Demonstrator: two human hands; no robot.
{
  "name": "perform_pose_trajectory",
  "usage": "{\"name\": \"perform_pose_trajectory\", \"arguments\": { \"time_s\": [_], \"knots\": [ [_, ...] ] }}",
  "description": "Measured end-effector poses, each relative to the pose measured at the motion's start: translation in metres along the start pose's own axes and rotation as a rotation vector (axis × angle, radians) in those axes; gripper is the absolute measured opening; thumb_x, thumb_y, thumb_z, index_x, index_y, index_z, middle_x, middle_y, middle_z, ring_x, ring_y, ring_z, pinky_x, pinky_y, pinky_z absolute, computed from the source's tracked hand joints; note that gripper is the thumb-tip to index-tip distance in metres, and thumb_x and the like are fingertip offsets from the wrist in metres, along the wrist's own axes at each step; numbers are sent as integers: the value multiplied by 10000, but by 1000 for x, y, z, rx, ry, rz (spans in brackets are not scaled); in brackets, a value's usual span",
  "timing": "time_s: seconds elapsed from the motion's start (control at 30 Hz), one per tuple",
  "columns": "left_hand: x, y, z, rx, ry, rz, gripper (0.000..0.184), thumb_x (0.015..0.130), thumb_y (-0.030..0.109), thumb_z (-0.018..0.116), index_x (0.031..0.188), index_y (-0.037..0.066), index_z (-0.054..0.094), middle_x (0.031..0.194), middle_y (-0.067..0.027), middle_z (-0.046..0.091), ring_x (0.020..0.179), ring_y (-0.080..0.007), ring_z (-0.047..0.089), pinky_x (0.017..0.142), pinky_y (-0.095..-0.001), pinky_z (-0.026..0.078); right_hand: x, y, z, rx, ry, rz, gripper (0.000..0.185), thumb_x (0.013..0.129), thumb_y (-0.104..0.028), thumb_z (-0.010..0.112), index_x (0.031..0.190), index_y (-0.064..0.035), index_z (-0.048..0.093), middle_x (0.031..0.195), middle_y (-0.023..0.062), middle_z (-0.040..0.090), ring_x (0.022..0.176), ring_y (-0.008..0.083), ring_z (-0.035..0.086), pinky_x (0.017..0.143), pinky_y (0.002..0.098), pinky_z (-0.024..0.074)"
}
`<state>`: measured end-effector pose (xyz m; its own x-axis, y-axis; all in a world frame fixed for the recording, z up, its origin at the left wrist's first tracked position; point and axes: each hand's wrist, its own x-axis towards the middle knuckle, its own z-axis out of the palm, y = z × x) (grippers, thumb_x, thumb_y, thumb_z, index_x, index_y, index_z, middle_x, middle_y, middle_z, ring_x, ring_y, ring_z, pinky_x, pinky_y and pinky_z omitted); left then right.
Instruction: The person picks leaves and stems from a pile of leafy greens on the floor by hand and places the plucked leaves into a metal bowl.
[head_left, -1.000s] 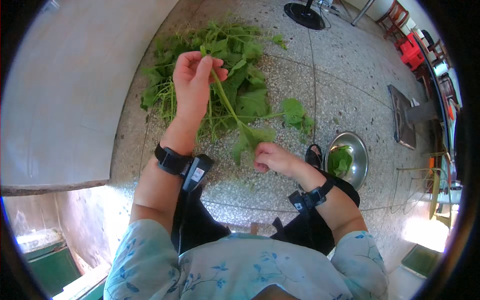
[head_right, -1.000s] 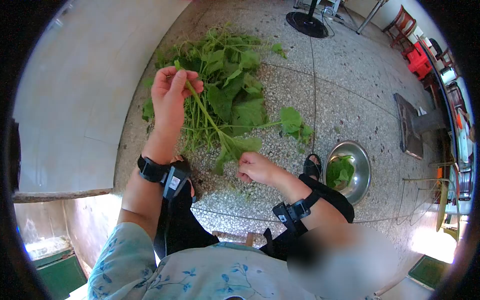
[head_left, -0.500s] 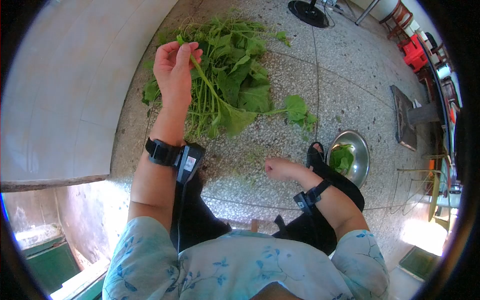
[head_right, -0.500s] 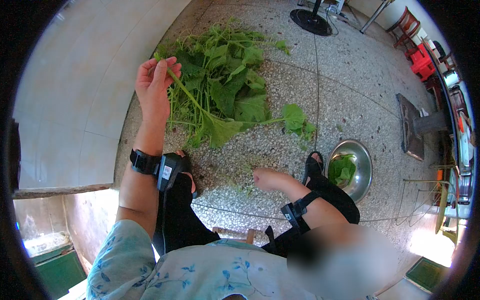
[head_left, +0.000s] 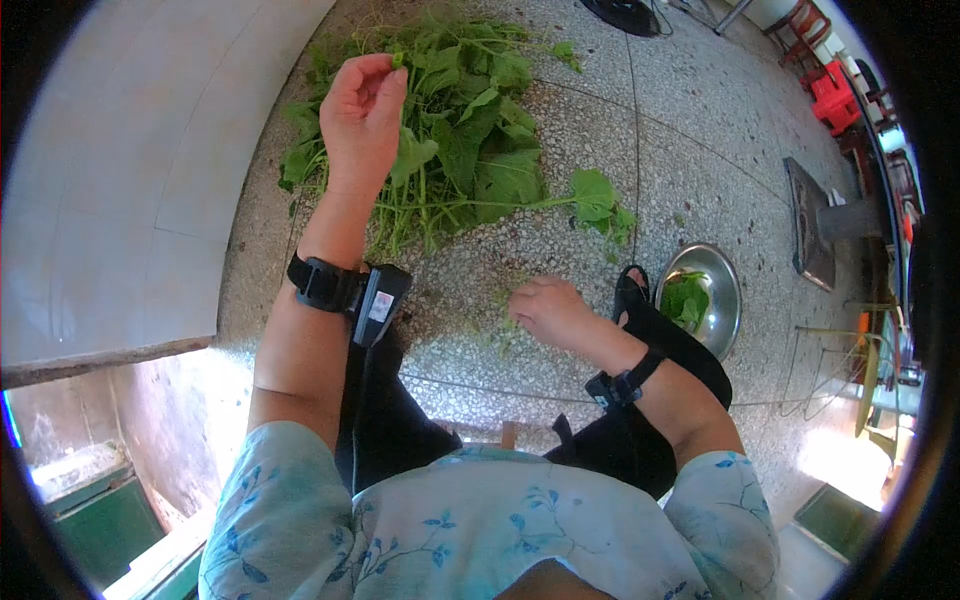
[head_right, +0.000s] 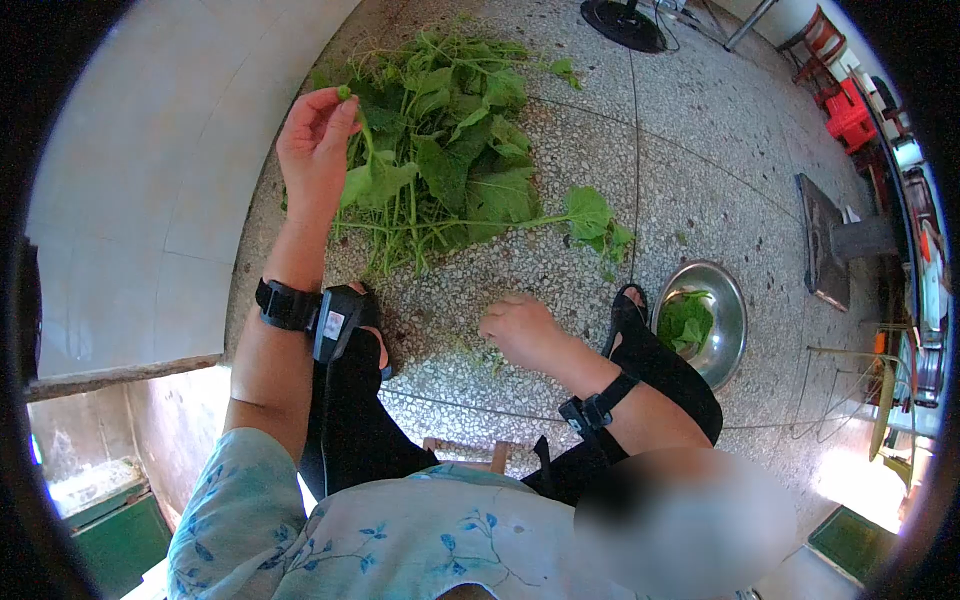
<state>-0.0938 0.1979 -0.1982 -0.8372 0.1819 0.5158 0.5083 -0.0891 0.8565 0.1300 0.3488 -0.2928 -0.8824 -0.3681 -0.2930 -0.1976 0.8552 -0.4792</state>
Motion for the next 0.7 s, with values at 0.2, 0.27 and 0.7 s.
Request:
{"name": "perform_pose_trajectory", "arguments": {
  "time_s": [0.2, 0.27, 0.7],
  "knots": [
    [-14, 8, 18, -209, -90, -167, 117, 821, 33, 471, 933, 29, 505, 852, -35, 544, 773, -96, 531, 680, -253, 485, 2, -6, -43, 170, 410, -211, 144, 733, -101, 529, 868, -72, 569, 780, 71, 593, 800, 229, 573, 694, 322, 469],
    [-27, 8, 30, -227, -333, -237, 128, 830, 26, 445, 947, 28, 499, 869, -37, 542, 791, -108, 530, 676, -251, 477, -2, -25, -77, 646, 714, 64, 177, 768, -126, 542, 918, -31, 542, 785, 77, 593, 760, 174, 581, 681, 274, 459],
    [-62, 34, 67, 267, -681, 230, 176, 718, -63, 513, 876, 10, 538, 787, -129, 553, 721, -268, 562, 606, -287, 449, -1, -6, -107, 782, 820, 164, 122, 763, -99, 542, 797, 18, 556, 644, 43, 573, 580, 74, 517, 527, 219, 417]
  ]
}}
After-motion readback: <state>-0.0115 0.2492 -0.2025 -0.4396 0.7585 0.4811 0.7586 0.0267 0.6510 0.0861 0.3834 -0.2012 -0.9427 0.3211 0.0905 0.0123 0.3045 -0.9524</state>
